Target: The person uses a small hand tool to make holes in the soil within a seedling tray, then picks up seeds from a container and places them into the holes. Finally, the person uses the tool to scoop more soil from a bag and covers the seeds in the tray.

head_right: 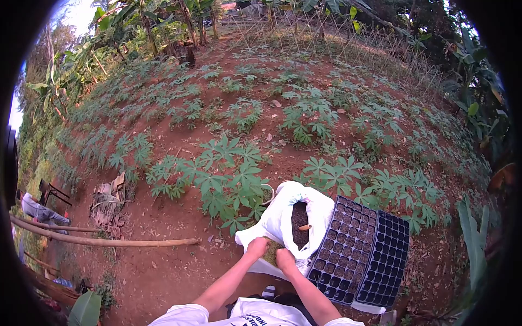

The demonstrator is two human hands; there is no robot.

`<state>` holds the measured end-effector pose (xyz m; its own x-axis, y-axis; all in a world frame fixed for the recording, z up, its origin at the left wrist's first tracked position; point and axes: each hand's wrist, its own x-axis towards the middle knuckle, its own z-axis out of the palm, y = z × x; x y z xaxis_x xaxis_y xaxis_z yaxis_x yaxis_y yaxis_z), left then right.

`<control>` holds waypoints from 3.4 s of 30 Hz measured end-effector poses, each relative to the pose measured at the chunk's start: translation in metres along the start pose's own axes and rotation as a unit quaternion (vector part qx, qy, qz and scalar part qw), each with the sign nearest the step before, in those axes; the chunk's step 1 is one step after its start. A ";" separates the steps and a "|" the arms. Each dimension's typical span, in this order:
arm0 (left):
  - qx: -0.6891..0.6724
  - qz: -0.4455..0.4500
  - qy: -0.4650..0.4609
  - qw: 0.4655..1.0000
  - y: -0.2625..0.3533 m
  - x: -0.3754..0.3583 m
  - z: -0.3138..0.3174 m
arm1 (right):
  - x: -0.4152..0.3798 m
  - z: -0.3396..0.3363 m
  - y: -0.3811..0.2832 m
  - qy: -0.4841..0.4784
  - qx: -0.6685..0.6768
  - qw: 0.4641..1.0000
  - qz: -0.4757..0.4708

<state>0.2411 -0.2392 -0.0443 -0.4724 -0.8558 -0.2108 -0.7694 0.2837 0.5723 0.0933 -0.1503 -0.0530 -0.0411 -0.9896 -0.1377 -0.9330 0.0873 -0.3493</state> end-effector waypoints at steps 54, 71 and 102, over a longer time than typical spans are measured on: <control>0.027 0.038 -0.015 0.999 0.005 -0.016 0.002 | -0.021 -0.010 -0.017 0.063 0.019 0.997 0.026; 0.055 0.060 -0.019 0.997 0.022 -0.012 0.005 | -0.030 -0.025 -0.023 0.066 0.054 0.993 0.083; -0.118 0.130 -0.087 0.981 0.231 -0.126 0.099 | -0.307 -0.100 0.167 0.283 0.367 0.840 0.282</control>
<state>0.0805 -0.0229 0.0361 -0.7214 -0.6753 -0.1533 -0.5013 0.3566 0.7884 -0.0858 0.1564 0.0231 -0.7604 -0.6440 -0.0833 -0.2441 0.4023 -0.8824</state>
